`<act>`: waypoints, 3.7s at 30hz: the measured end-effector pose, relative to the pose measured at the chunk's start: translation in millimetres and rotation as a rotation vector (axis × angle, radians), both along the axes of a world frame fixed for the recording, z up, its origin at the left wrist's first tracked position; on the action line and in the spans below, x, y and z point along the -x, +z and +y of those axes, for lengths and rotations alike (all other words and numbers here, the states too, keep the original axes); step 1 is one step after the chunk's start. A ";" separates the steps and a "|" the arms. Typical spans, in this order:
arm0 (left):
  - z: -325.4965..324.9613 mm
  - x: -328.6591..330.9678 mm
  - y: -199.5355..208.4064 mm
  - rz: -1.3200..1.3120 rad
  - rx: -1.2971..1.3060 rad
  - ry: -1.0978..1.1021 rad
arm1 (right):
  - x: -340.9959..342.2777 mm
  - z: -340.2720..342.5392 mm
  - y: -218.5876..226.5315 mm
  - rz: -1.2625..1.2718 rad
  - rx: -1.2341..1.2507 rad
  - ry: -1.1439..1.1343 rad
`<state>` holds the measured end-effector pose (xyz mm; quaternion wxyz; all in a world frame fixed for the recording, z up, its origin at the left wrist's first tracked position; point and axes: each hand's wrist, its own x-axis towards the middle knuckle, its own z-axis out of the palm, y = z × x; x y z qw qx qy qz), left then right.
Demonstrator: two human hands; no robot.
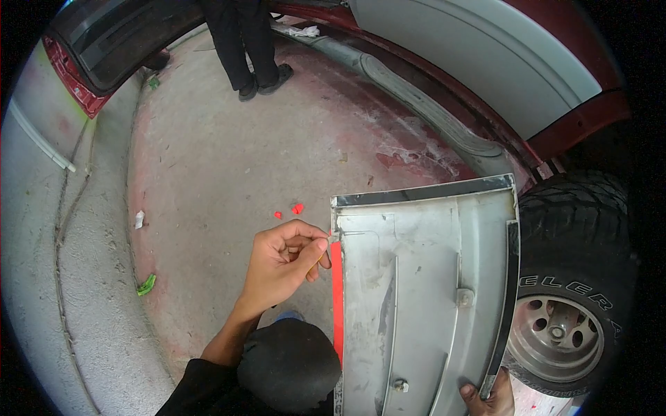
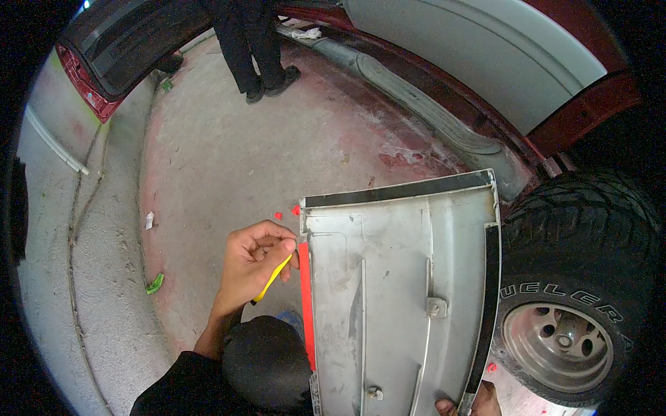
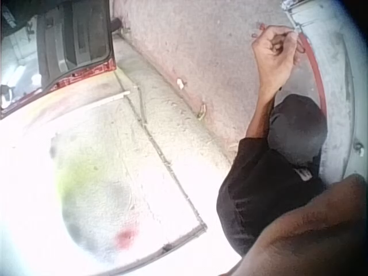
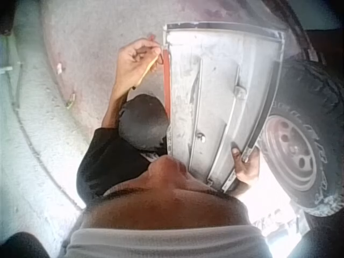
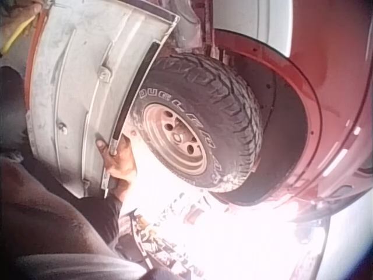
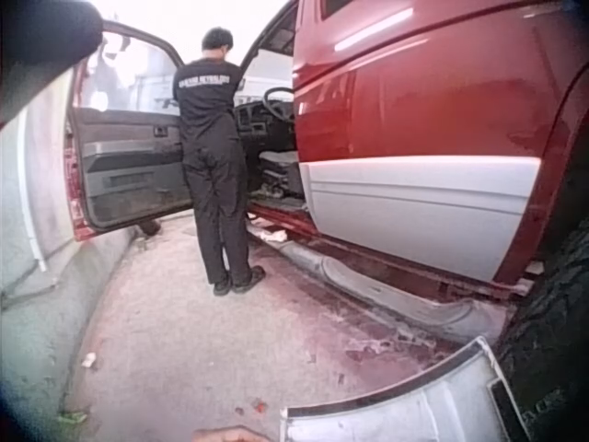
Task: Applying adhesive tape and trimming it on a vehicle body trim piece.
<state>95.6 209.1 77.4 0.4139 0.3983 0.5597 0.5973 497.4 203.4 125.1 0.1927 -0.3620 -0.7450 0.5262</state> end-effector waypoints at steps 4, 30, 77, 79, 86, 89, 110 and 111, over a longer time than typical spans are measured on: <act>-1.5 -1.8 1.4 0.027 0.009 0.019 | 4.9 0.6 8.4 -0.111 0.073 -0.043; 0.9 -9.0 -7.6 0.645 -0.262 0.023 | 14.9 -1.1 7.1 -0.021 -0.096 -0.045; 3.1 -5.9 -11.9 0.410 -0.154 0.135 | -0.1 10.9 3.3 -0.108 0.046 -0.009; 2.2 -6.0 -9.7 0.413 -0.147 0.135 | 3.7 11.7 7.1 -0.131 0.043 -0.019; 1.4 -5.4 -4.3 0.482 -0.134 0.145 | 4.5 10.2 3.8 -0.103 0.006 -0.033; 1.9 -6.0 -3.5 0.500 -0.144 0.138 | 1.6 11.2 0.8 -0.087 0.031 -0.025; 1.3 -8.9 3.8 0.662 -0.160 0.172 | 2.4 10.7 0.3 -0.090 -0.007 -0.010; 2.0 -8.8 3.7 0.660 -0.163 0.169 | 3.4 10.6 0.7 -0.092 -0.008 -0.014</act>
